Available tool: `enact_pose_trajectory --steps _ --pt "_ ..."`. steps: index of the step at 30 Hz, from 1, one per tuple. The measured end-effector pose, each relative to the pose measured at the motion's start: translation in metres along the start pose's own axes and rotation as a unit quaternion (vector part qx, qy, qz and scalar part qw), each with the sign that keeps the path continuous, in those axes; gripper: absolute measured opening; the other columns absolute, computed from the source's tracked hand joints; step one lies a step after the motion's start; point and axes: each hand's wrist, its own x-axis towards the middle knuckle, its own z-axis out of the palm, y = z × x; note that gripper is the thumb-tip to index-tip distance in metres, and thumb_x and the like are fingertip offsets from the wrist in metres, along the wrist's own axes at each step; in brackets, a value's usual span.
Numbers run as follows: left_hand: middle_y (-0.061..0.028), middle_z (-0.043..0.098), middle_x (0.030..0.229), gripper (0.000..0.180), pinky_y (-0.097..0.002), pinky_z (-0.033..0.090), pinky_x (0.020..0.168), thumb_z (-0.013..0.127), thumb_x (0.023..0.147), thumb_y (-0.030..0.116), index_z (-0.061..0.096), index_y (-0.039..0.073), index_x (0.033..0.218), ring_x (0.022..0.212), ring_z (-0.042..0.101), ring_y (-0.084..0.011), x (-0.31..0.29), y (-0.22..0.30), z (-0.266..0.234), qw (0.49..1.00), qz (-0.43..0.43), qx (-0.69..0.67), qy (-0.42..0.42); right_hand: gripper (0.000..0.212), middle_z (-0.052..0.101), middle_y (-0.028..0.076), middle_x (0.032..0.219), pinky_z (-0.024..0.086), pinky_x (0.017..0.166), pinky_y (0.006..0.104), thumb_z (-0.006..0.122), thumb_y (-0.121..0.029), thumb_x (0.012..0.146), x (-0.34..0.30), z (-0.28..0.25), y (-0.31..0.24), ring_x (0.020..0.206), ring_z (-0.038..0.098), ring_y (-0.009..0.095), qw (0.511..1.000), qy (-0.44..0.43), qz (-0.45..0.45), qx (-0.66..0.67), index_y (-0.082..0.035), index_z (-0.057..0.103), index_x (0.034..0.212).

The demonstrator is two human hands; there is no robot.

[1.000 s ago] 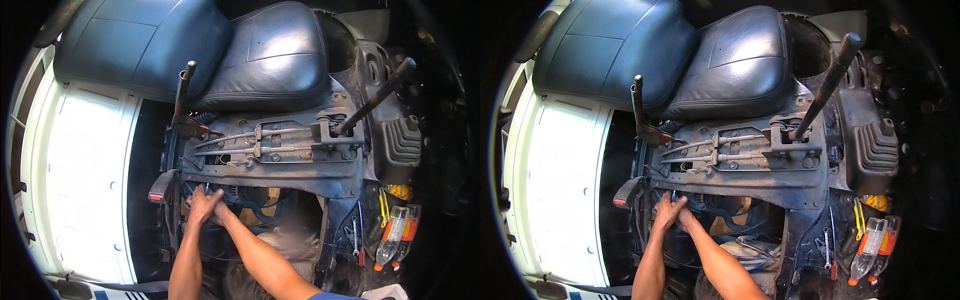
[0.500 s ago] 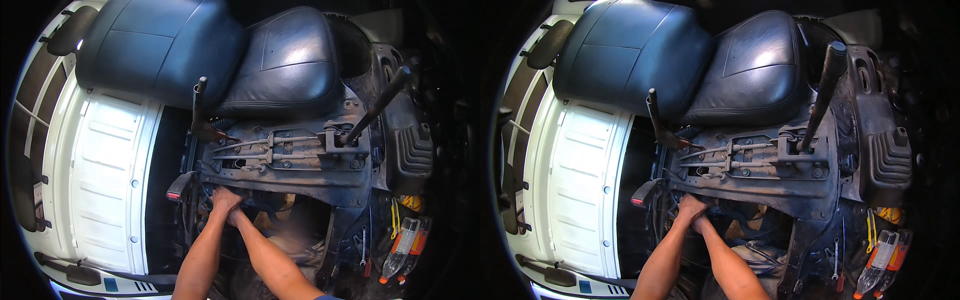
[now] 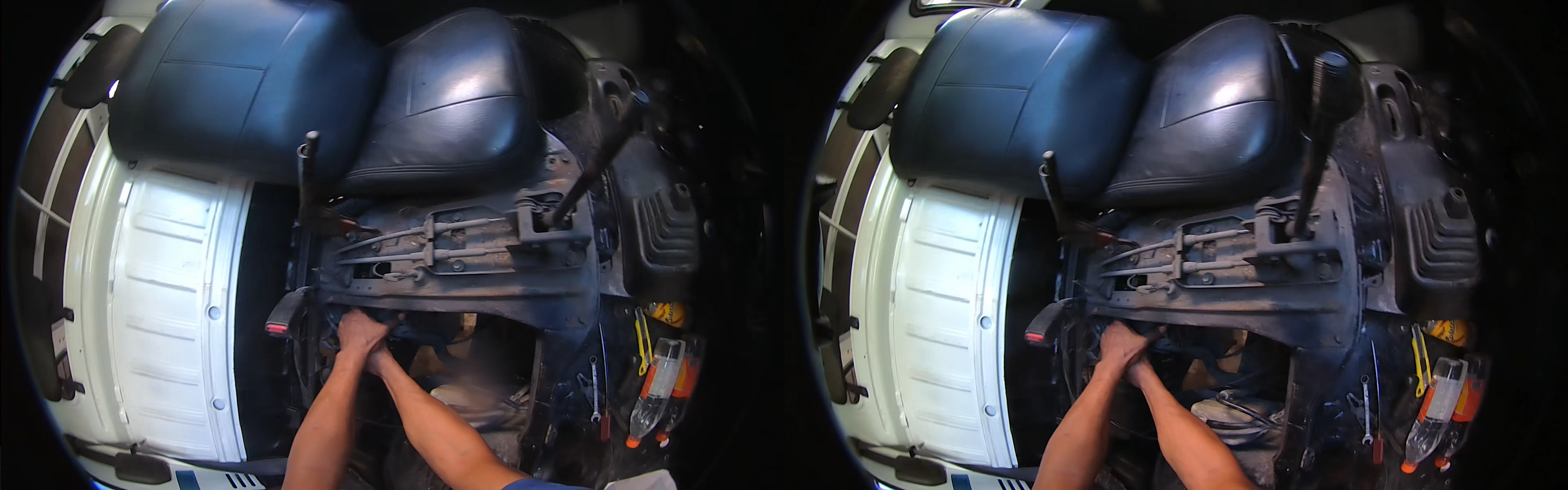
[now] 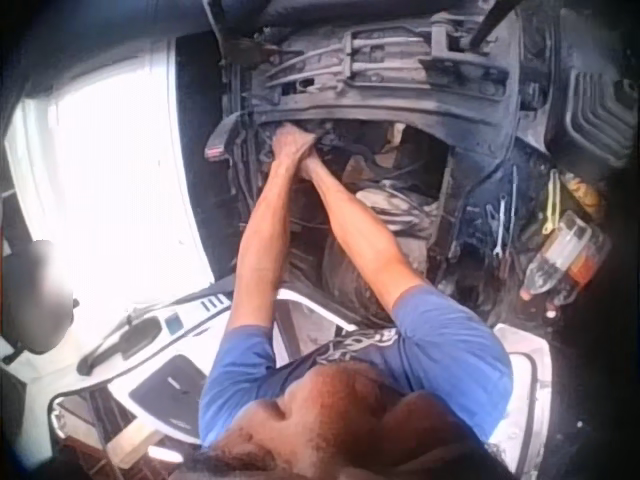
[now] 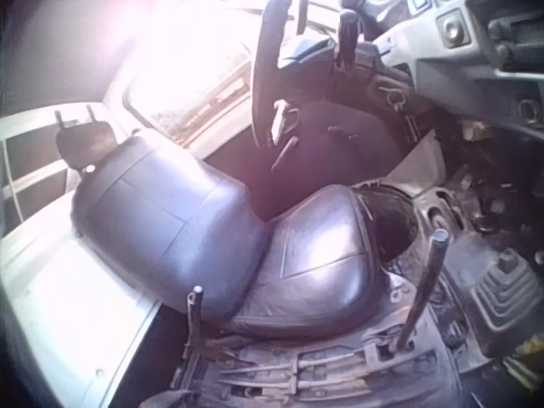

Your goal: The person selects a socket wrench from a toolbox, walks to a white van, and works inside the driver's side footwell. They use the wrench to tighten or loosen bolts under the dashboard near the seat rails and pedals.

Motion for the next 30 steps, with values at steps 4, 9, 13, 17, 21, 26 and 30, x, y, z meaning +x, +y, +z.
enact_pose_trajectory --steps 4,9,13,17,21,26,30 --pt "-0.0327 0.06 0.13 0.114 -0.0453 0.048 0.105 0.074 0.064 0.075 0.05 -0.01 0.136 0.125 0.058 -0.0414 0.005 0.003 0.001 1.0 -0.006 0.006 -0.007 0.035 0.065 0.01 0.113 0.053 0.089 0.0372 0.046 -0.036 0.105 -0.001 0.002 0.0 0.099 0.065 0.022 1.0 0.002 -0.007 0.014 -0.007 0.057 0.122" --pt "-0.034 0.063 0.124 0.101 -0.0478 0.049 0.103 0.073 0.067 0.072 0.06 -0.01 0.125 0.12 0.06 -0.0451 -0.007 0.008 0.006 0.998 -0.005 -0.005 0.065 0.034 0.065 0.01 0.113 0.053 0.089 0.0372 0.046 -0.036 0.105 -0.007 0.012 0.002 0.099 0.065 0.022 0.999 -0.006 0.0 0.032 -0.008 0.057 0.122" --pt "-0.0353 0.062 0.124 0.1 -0.0485 0.049 0.102 0.076 0.066 0.069 0.061 -0.01 0.124 0.12 0.06 -0.0463 -0.011 0.01 0.001 0.997 0.001 -0.045 0.064 0.034 0.065 0.01 0.113 0.053 0.088 0.0372 0.046 -0.036 0.105 -0.005 0.013 0.005 0.099 0.065 0.022 0.999 0.0 0.005 0.038 -0.009 0.057 0.122" --pt "-0.0349 0.064 0.121 0.099 -0.0481 0.049 0.102 0.077 0.066 0.069 0.062 -0.011 0.122 0.118 0.061 -0.046 -0.013 0.015 -0.004 0.997 -0.045 -0.033 0.046 0.033 0.065 0.01 0.114 0.053 0.088 0.0372 0.046 -0.035 0.105 -0.003 0.008 0.005 0.098 0.065 0.022 0.999 -0.002 0.004 0.033 -0.009 0.057 0.122" --pt "-0.0344 0.067 0.114 0.09 -0.048 0.051 0.099 0.078 0.068 0.065 0.065 -0.011 0.115 0.112 0.064 -0.047 -0.019 0.022 -0.004 0.995 -0.073 -0.038 0.058 0.033 0.065 0.009 0.114 0.053 0.088 0.0372 0.046 -0.035 0.105 -0.015 0.007 -0.003 0.098 0.065 0.022 0.999 0.0 0.012 0.049 -0.01 0.057 0.122" --pt "-0.0348 0.067 0.11 0.072 -0.049 0.051 0.097 0.075 0.076 0.053 0.068 -0.01 0.108 0.109 0.065 -0.0478 -0.022 0.034 0.008 0.989 -0.102 -0.07 0.077 0.026 0.065 0.007 0.103 0.054 0.079 0.0351 0.048 -0.025 0.105 -0.049 0.002 -0.024 0.09 0.065 0.021 0.995 0.087 0.015 0.054 -0.006 0.06 0.118" --pt "-0.0353 0.066 0.111 0.06 -0.0497 0.05 0.097 0.071 0.083 0.043 0.066 -0.01 0.11 0.109 0.064 -0.0489 -0.027 0.018 0.018 0.987 -0.063 -0.127 0.078 0.021 0.067 0.009 0.103 0.055 0.079 0.035 0.05 -0.015 0.104 -0.055 -0.008 -0.033 0.088 0.066 0.021 0.991 0.066 -0.003 -0.115 -0.005 0.062 0.117"
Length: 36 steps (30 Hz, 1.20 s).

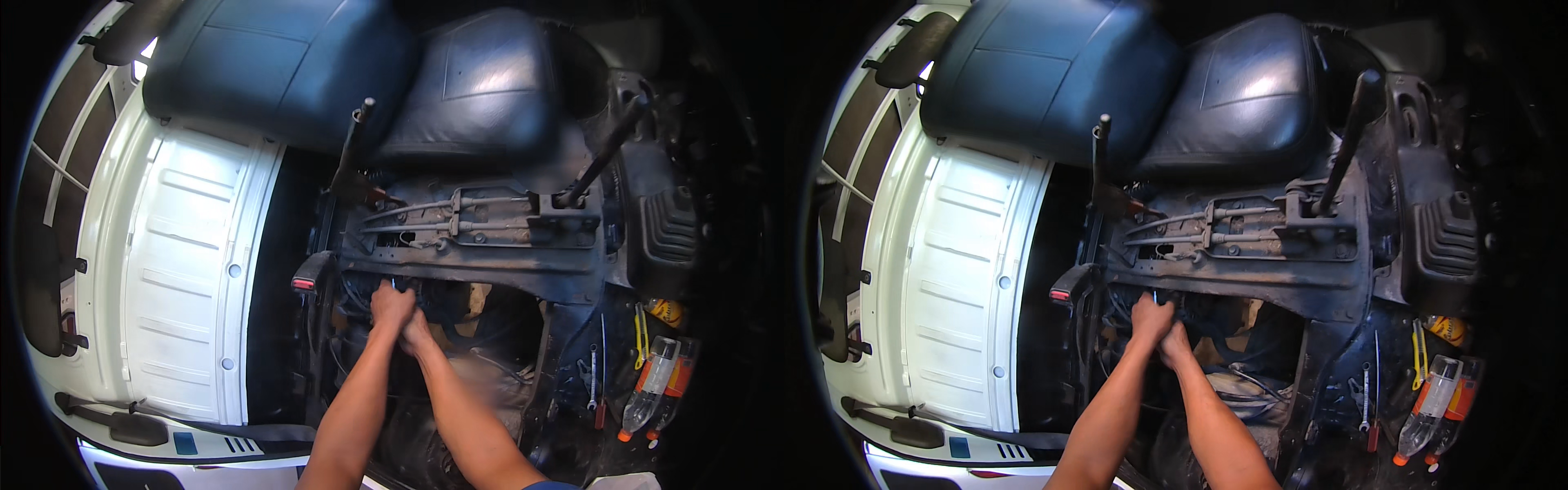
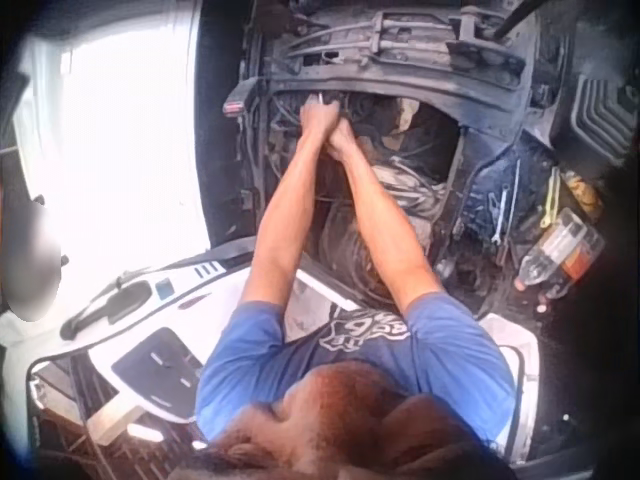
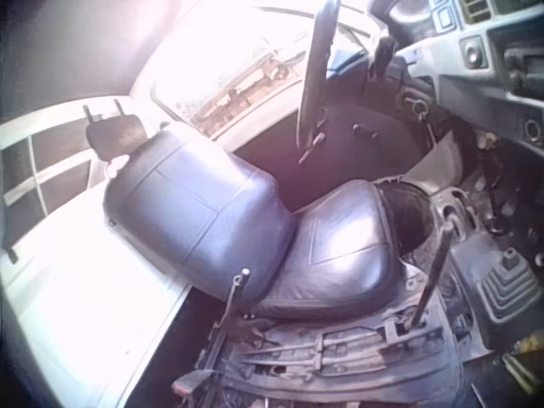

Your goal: The person selects a socket wrench from a toolbox, walks to a white van, and works inside the driver's side footwell. They use the wrench to tighten or loosen bolts under the dashboard near the seat rails and pedals.

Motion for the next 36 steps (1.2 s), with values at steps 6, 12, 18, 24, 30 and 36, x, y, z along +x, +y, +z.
enact_pose_trajectory --steps 6,12,18,24,30,36 --pt "-0.0315 0.066 0.12 0.057 -0.0424 0.049 0.1 0.07 0.089 0.028 0.058 -0.009 0.13 0.117 0.064 -0.0401 0.0 -0.049 -0.01 0.982 0.044 -0.171 -0.061 0.039 0.069 0.021 0.116 0.049 0.095 0.0429 0.052 -0.025 0.102 -0.016 0.007 -0.019 0.109 0.066 0.036 0.895 0.044 -0.056 -0.44 -0.001 0.056 0.132" --pt "-0.0249 0.07 0.106 0.031 -0.0489 0.053 0.089 0.067 0.089 0.017 0.067 -0.004 0.113 0.101 0.067 -0.0436 0.039 -0.088 -0.016 0.979 0.137 -0.129 0.076 0.035 0.068 0.021 0.12 0.052 0.096 0.0412 0.062 -0.022 0.096 -0.181 0.027 -0.097 0.113 0.066 0.036 0.672 0.102 -0.272 -0.681 -0.003 0.065 0.125" --pt "-0.0146 0.065 0.106 0.018 -0.0493 0.048 0.096 0.054 0.094 0.013 0.068 0.007 0.103 0.107 0.062 -0.0335 0.072 -0.116 -0.006 0.961 0.226 0.019 0.157 0.023 0.063 0.018 0.101 0.047 0.088 0.0441 0.062 -0.005 0.088 -0.268 0.011 -0.169 0.097 0.06 0.037 0.411 0.281 -0.439 -0.748 -0.002 0.066 0.111" --pt "-0.0192 0.065 0.107 0.021 -0.0478 0.05 0.094 0.057 0.092 0.013 0.067 0.003 0.108 0.105 0.064 -0.0375 0.039 -0.095 0.014 0.982 0.162 -0.063 0.068 0.05 0.046 0.021 0.132 0.041 0.102 0.051 0.063 -0.015 0.092 -0.237 -0.014 -0.172 0.118 0.048 0.042 0.334 0.474 -0.356 -0.733 -0.006 0.051 0.139" --pt "-0.0271 0.063 0.105 0.025 -0.0545 0.051 0.085 0.058 0.095 0.017 0.062 0.0 0.113 0.099 0.063 -0.0477 0.005 -0.074 0.025 0.959 0.1 -0.264 0.034 0.048 0.043 0.023 0.138 0.048 0.095 0.0522 0.055 -0.015 0.097 -0.209 0.0 -0.156 0.116 0.051 0.046 0.241 0.555 -0.283 -0.744 -0.003 0.046 0.142" --pt "-0.0313 0.061 0.104 0.04 -0.0528 0.052 0.082 0.049 0.098 0.012 0.05 -0.005 0.134 0.096 0.064 -0.0466 -0.019 -0.036 0.033 0.92 0.067 -0.386 -0.036 0.047 0.039 0.028 0.139 0.046 0.103 0.0503 0.049 -0.013 0.098 -0.199 -0.001 -0.154 0.123 0.048 0.049 0.181 0.551 -0.242 -0.778 0.002 0.043 0.143"
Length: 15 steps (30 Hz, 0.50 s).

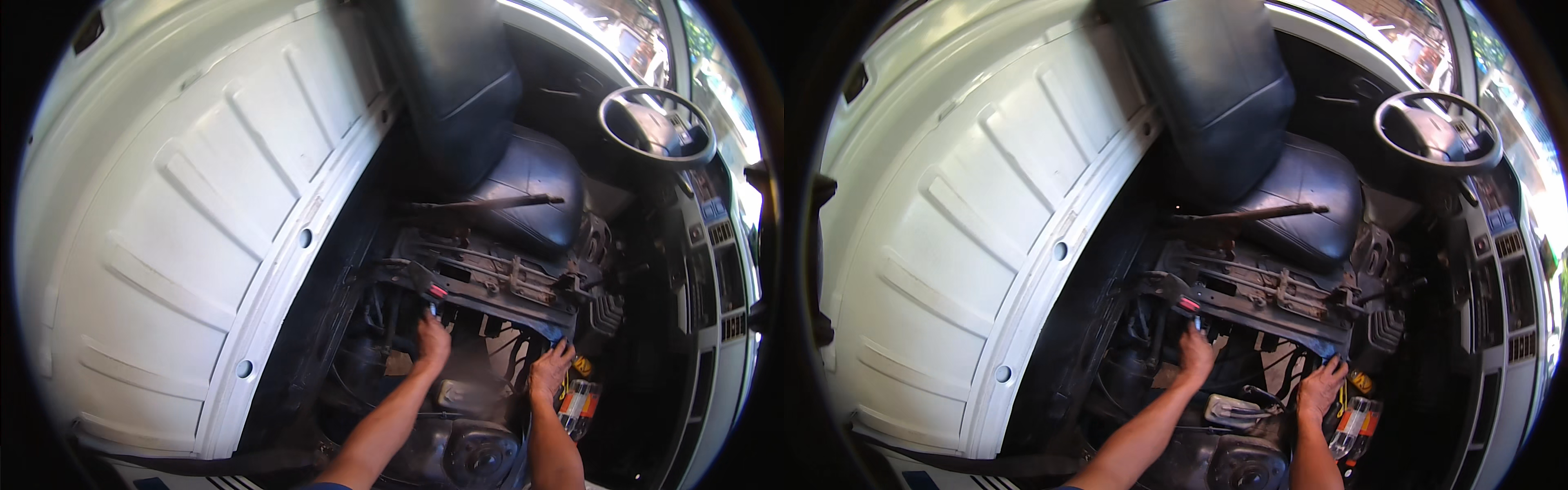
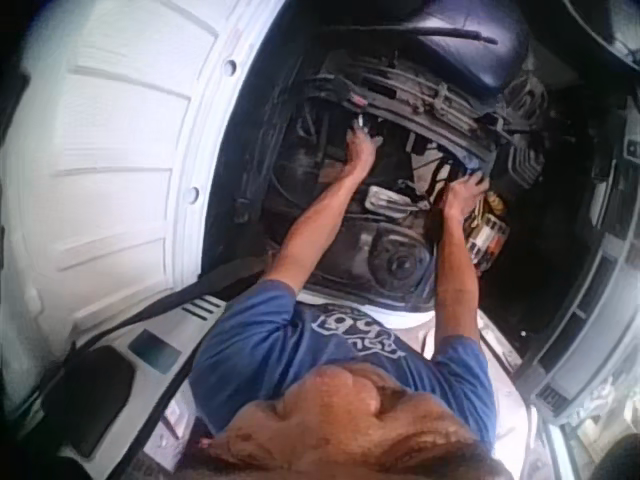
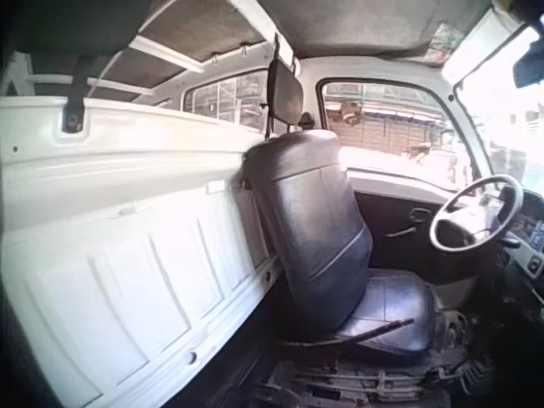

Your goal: The person selects a socket wrench from a toolbox, walks to a white van, and works inside the driver's side footwell. They use the wrench to tighten or loosen bolts under the dashboard near the seat rails and pedals.

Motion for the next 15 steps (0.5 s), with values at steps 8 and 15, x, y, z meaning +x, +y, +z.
enact_pose_trajectory --steps 8,15 --pt "-0.032 0.056 0.123 0.056 -0.0501 0.047 0.098 0.051 0.097 0.013 0.036 -0.005 0.148 0.114 0.059 -0.0449 0.011 -0.02 -0.016 0.989 0.021 0.028 -0.143 0.047 0.04 0.028 0.139 0.049 0.099 0.0509 0.053 -0.013 0.096 -0.003 0.014 0.012 0.117 0.054 0.049 0.995 0.074 -0.064 -0.016 0.003 0.045 0.14" --pt "-0.0294 0.054 0.132 0.047 -0.0506 0.048 0.104 0.048 0.09 -0.001 0.059 0.006 0.135 0.119 0.058 -0.0466 0.08 -0.037 -0.117 0.969 0.14 0.19 -0.069 0.046 0.043 0.026 0.138 0.05 0.096 0.0507 0.054 -0.016 0.096 0.0 0.004 0.005 0.117 0.054 0.047 0.999 0.031 -0.01 0.004 0.0 0.047 0.14"
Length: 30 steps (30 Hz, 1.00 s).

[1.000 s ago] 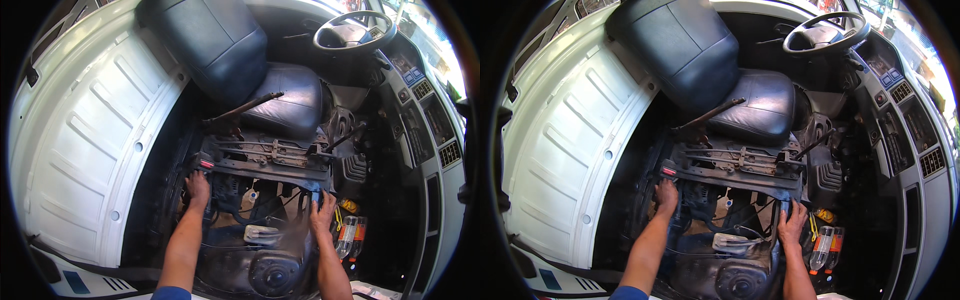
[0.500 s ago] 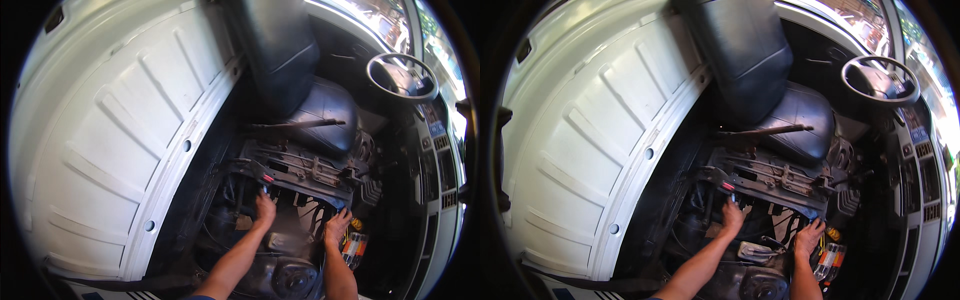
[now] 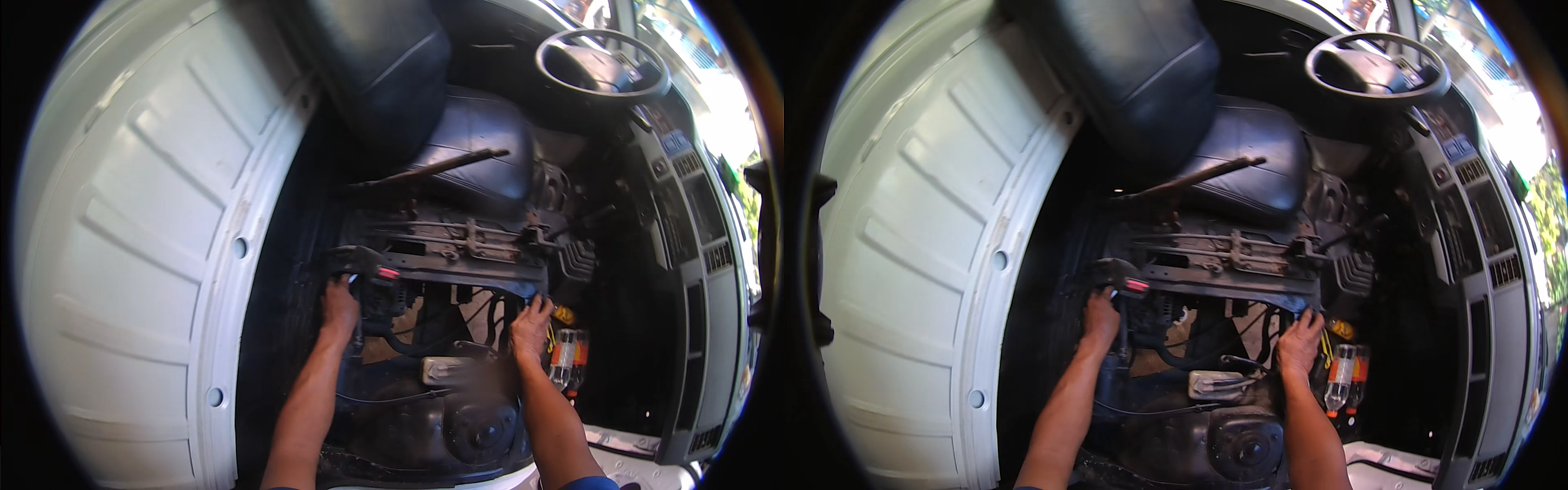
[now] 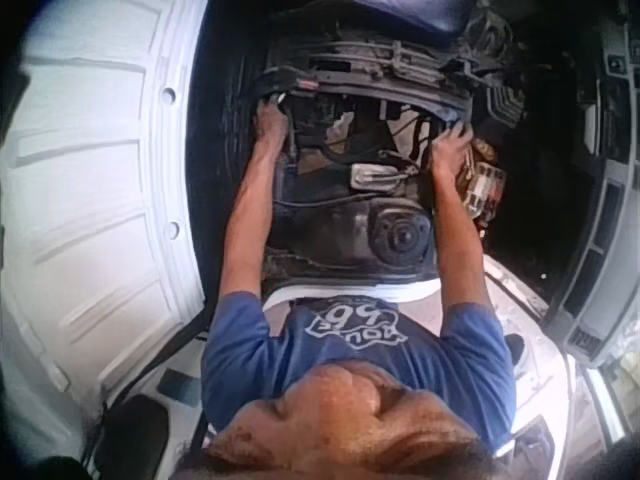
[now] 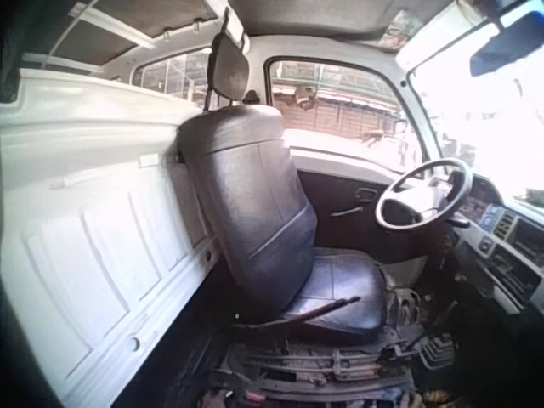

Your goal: The person selects a socket wrench from a toolbox, walks to a white van, and works inside the driver's side footwell. They use the wrench to tighten or loosen bolts under the dashboard near the seat rails and pedals.

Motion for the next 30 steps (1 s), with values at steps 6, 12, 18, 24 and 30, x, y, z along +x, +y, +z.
enact_pose_trajectory --steps 6,12,18,24,30 --pt "-0.031 0.06 0.11 0.043 -0.0516 0.051 0.086 0.056 0.092 0.002 0.056 -0.002 0.134 0.1 0.063 -0.048 -0.029 0.018 0.024 0.998 0.032 -0.001 0.054 0.048 0.042 0.025 0.138 0.053 0.09 0.0512 0.054 -0.016 0.096 0.0 -0.01 -0.005 0.111 0.057 0.047 0.999 -0.009 0.017 0.03 0.0 0.047 0.14" --pt "-0.0332 0.063 0.104 0.054 -0.0512 0.05 0.086 0.062 0.091 0.007 0.047 -0.008 0.141 0.098 0.064 -0.0478 -0.062 0.086 0.069 0.996 -0.039 -0.085 0.009 0.05 0.04 0.024 0.139 0.054 0.086 0.0509 0.055 -0.017 0.096 0.002 -0.014 -0.004 0.103 0.058 0.046 0.999 -0.015 0.021 0.039 0.0 0.045 0.142" --pt "-0.0337 0.067 0.104 0.049 -0.0524 0.052 0.087 0.064 0.088 0.009 0.052 -0.009 0.133 0.099 0.067 -0.0485 -0.059 0.1 0.09 0.975 -0.093 -0.2 0.01 0.051 0.04 0.024 0.139 0.054 0.085 0.0512 0.056 -0.018 0.096 0.004 -0.015 -0.003 0.103 0.058 0.046 0.998 -0.026 0.034 0.047 -0.001 0.044 0.143" --pt "-0.0322 0.066 0.1 0.031 -0.0518 0.048 0.093 0.058 0.089 0.001 0.06 -0.011 0.118 0.1 0.064 -0.0483 -0.031 0.006 0.025 0.989 -0.031 0.029 0.145 0.052 0.04 0.023 0.139 0.055 0.084 0.0505 0.058 -0.017 0.094 0.003 -0.015 0.0 0.101 0.058 0.046 0.995 -0.042 0.05 0.072 -0.002 0.045 0.143" --pt "-0.0289 0.07 0.094 0.038 -0.0524 0.051 0.078 0.067 0.087 0.006 0.058 0.001 0.123 0.09 0.069 -0.0464 -0.058 0.057 0.037 0.996 0.004 -0.067 0.06 0.052 0.041 0.023 0.137 0.056 0.081 0.0501 0.058 -0.017 0.093 0.004 -0.011 0.001 0.101 0.058 0.046 0.997 -0.028 0.046 0.061 -0.002 0.046 0.142"
